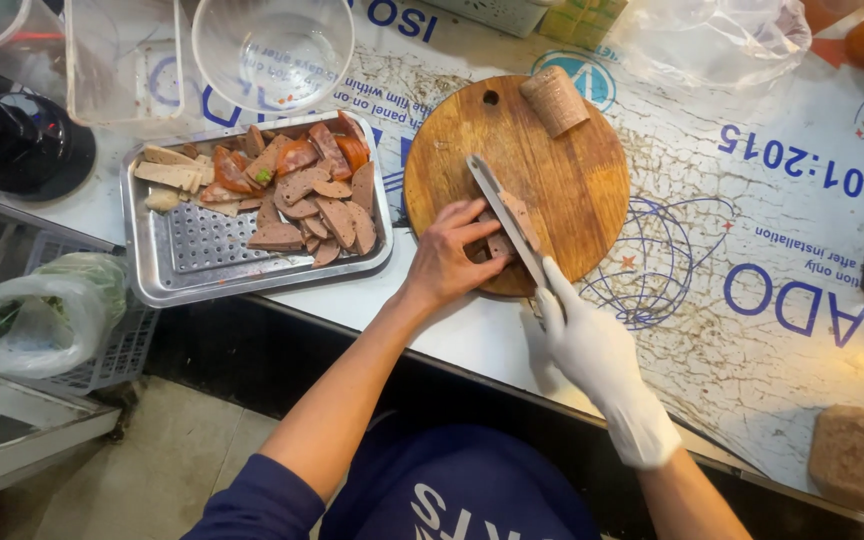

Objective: The person slices a roll of pink processed meat into thin rounds on a wooden cutting board using a knife. They then transfer the sliced meat into a metal tray and place it on a display shelf. The person proceeds to slice a block of brown meat into thin slices and places them into the same tray.

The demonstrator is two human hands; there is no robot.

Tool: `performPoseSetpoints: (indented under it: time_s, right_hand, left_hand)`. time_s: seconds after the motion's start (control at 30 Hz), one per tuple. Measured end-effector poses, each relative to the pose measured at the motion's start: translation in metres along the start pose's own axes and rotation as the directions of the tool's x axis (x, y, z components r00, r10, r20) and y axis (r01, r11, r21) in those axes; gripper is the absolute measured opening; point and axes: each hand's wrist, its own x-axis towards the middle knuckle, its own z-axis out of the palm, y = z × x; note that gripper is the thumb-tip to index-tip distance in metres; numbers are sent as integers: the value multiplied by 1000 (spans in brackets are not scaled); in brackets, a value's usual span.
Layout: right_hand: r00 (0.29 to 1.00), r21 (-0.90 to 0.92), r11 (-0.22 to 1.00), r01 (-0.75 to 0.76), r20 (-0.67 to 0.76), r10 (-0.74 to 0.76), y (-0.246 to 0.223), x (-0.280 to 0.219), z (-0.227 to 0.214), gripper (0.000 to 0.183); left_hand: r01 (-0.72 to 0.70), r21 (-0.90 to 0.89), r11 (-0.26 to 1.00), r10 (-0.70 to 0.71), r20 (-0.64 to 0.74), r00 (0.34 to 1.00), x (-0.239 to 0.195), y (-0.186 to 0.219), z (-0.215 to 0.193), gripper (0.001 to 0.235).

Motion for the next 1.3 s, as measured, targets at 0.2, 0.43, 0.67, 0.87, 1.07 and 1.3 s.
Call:
performPoseSetpoints:
  time_s: [0.2,0.43,0.67,0.87,1.07,1.3]
  right_hand:
    - [999,51,998,40,-3,-40,-2,-16,-8,60]
    - [995,2,997,-79,54,79,22,-47,2,58]
    - [995,56,994,99,-19,-98,-15,1,-6,54]
    - [1000,52,999,-10,17,9,9,-40,-4,57]
    - [988,23,994,-111,109,108,12,-52,-8,58]
    - [997,63,996,69,30,-71,-13,7,-5,60]
  left_hand:
    - [-30,-34,999,30,-9,1000,3,12,-14,39]
    - [-31,-38,999,30,-29,999,2,13,-12,36]
    - [-26,-76,997,23,-48,999,-4,-15,-3,41]
    - [-58,-76,995,58,-2,998,1,16,-21,30]
    - [-25,-74,997,26,8,1000,0,9,-17,32]
    - [23,8,1000,-24,106,994,-3,-3,-17,48]
